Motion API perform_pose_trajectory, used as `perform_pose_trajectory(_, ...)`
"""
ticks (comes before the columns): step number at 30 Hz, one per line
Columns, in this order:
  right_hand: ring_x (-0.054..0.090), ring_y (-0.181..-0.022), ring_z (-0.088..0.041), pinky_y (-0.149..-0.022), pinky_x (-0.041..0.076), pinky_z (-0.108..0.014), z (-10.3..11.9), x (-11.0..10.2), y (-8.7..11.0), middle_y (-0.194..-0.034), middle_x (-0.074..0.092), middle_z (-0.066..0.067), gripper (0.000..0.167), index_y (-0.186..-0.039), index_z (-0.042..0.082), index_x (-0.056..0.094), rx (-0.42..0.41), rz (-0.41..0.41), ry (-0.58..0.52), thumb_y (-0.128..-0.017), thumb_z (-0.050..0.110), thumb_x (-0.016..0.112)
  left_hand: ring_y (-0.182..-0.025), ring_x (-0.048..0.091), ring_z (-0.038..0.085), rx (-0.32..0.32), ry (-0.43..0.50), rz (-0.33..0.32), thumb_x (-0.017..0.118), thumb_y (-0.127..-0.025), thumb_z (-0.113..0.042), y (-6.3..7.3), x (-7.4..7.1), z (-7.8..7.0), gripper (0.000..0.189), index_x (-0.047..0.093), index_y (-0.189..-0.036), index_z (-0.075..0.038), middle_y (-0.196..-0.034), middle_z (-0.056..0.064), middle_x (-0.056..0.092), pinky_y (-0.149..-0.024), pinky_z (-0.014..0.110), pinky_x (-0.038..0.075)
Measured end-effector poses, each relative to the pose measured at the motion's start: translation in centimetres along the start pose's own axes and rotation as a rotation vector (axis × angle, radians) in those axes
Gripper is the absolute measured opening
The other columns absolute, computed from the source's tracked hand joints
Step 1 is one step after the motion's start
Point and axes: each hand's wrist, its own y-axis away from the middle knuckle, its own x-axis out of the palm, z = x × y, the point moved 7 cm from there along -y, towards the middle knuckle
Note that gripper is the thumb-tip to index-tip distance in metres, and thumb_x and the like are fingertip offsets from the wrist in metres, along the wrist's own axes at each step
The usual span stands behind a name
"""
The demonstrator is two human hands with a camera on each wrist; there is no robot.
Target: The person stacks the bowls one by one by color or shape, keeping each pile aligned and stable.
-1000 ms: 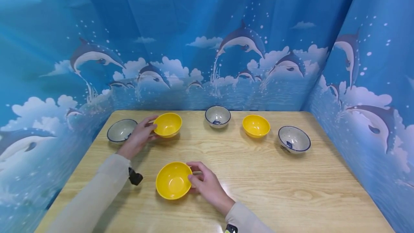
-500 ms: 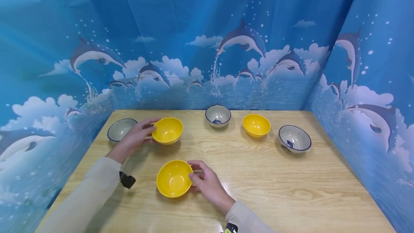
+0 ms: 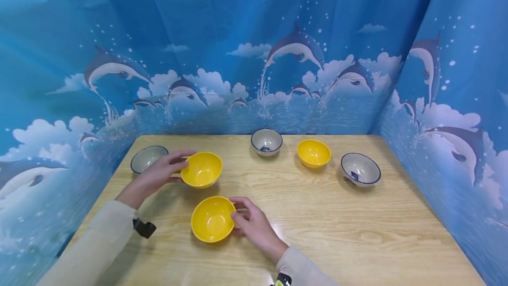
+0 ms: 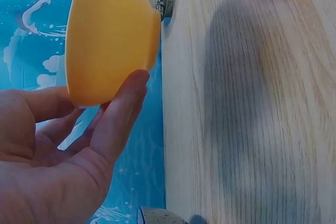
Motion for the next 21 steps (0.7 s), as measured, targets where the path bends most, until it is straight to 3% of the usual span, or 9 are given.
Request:
perform_pose_trajectory(11, 0.067, -0.128, -0.028, -0.094, 0.068, -0.042, -0.2, -0.1, 0.0, -0.155, 0.051, -0.024, 0.051, -0.160, 0.006, 0.049, 0.012, 0.004, 0.019, -0.113, 0.023, 0.059, -0.145, 0.055, 0.041, 0.018, -0.042, 0.074, 0.054, -0.116, -0.026, 1.4, 0.5, 0.3, 0.049, 0.048, -0.165, -0.023, -0.169, 0.016, 0.046, -0.103, 0.047, 0.064)
perform_pose_trajectory(21, 0.067, -0.128, -0.028, -0.094, 0.067, -0.040, -0.2, -0.1, 0.0, -0.154, 0.052, -0.023, 0.051, -0.159, 0.007, 0.050, 0.008, 0.006, 0.036, -0.113, 0.025, 0.060, -0.135, 0.062, 0.034, 0.048, -0.088, 0.117, 0.058, -0.114, -0.028, 2.5, 1.3, -0.2, 0.046, 0.054, -0.160, -0.026, -0.168, 0.012, 0.050, -0.102, 0.048, 0.064)
